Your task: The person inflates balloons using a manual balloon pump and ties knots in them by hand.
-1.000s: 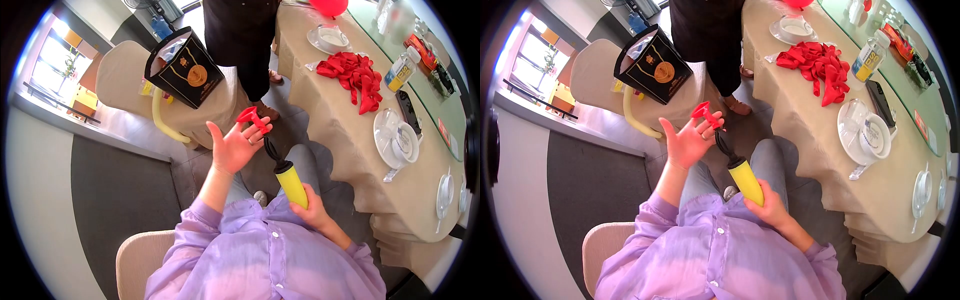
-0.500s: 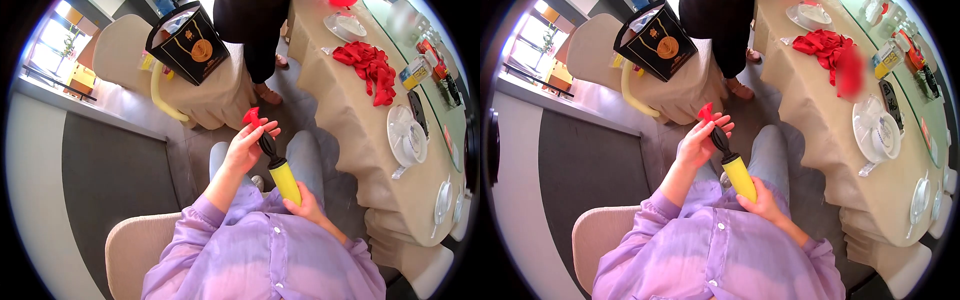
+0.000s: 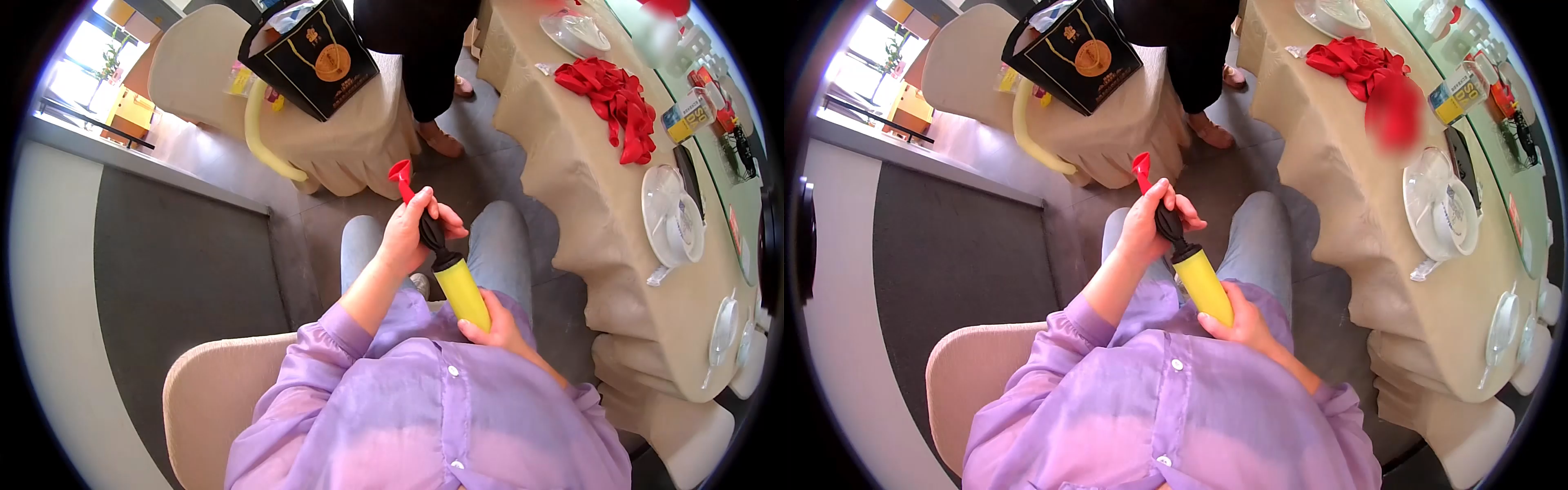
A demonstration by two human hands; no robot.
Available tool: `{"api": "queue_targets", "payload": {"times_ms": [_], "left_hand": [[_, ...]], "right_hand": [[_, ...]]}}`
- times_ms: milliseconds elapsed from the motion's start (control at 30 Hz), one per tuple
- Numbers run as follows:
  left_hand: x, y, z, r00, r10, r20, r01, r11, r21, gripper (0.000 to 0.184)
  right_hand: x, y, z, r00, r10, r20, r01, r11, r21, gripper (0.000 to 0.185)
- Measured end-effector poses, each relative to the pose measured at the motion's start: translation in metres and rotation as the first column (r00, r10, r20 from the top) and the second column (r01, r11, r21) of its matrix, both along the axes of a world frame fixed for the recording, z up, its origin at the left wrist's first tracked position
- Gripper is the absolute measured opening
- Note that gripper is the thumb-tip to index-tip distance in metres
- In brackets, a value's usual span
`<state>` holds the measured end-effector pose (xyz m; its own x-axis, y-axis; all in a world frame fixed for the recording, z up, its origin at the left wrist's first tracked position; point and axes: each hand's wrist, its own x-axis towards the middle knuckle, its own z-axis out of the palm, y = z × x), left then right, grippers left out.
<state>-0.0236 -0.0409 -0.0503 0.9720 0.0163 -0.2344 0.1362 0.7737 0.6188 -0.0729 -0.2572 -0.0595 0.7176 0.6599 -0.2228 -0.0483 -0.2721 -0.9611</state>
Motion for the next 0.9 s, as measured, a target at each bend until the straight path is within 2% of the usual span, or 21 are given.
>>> {"api": "queue_targets", "payload": {"times_ms": [67,133,267,333,367,433,500,567,633,733,833,900], "left_hand": [[0.001,0.001,-0.007,0.999,0.033,-0.003,-0.033,0.999,-0.036,0.031],[0.003,0.003,-0.009,0.995,0.099,-0.029,-0.100,0.994,-0.046,0.028],[0.005,0.010,-0.001,0.982,0.186,-0.024,-0.187,0.978,-0.097,0.030],[0.004,0.012,0.014,0.970,0.241,-0.041,-0.244,0.943,-0.226,0.031],[0.004,0.014,0.008,0.967,0.252,-0.036,-0.254,0.938,-0.235,0.031],[0.005,0.018,-0.013,0.986,0.151,0.077,-0.128,0.962,-0.241,0.030],[0.004,0.016,-0.022,0.983,0.177,0.055,-0.157,0.953,-0.260,0.029],[0.001,0.013,-0.027,0.978,0.207,-0.014,-0.203,0.943,-0.264,0.028],[0.005,0.018,-0.033,0.958,0.259,-0.121,-0.282,0.924,-0.257,0.027],[0.015,0.036,-0.051,0.907,0.320,-0.272,-0.375,0.910,-0.178,0.027],[0.023,0.047,-0.057,0.899,0.323,-0.295,-0.388,0.901,-0.195,0.027],[0.024,0.036,-0.063,0.890,0.324,-0.320,-0.397,0.896,-0.197,0.026]], "right_hand": [[0.002,0.000,0.003,1.000,-0.001,0.007,0.001,1.000,-0.025,0.052],[0.007,0.005,0.013,0.939,0.015,-0.344,0.016,0.996,0.088,0.048],[0.016,0.020,0.022,0.912,0.061,-0.406,0.003,0.988,0.155,0.041],[0.020,0.023,0.029,0.859,0.080,-0.506,-0.010,0.990,0.139,0.035],[0.020,0.024,0.031,0.861,0.086,-0.501,-0.023,0.991,0.132,0.035],[0.018,0.026,0.034,0.834,0.077,-0.546,0.019,0.986,0.168,0.033],[0.014,0.028,0.032,0.830,0.066,-0.553,0.013,0.990,0.137,0.035],[0.014,0.031,0.035,0.827,0.050,-0.560,0.008,0.995,0.100,0.037],[0.016,0.039,0.046,0.704,0.044,-0.708,0.066,0.990,0.128,0.029],[0.017,0.037,0.059,0.699,0.009,-0.715,0.029,0.999,0.041,0.031],[0.002,0.009,0.065,0.725,0.012,-0.688,-0.025,1.000,-0.010,0.030],[-0.011,-0.006,0.067,0.758,-0.141,-0.636,0.116,0.990,-0.081,0.032]]}}
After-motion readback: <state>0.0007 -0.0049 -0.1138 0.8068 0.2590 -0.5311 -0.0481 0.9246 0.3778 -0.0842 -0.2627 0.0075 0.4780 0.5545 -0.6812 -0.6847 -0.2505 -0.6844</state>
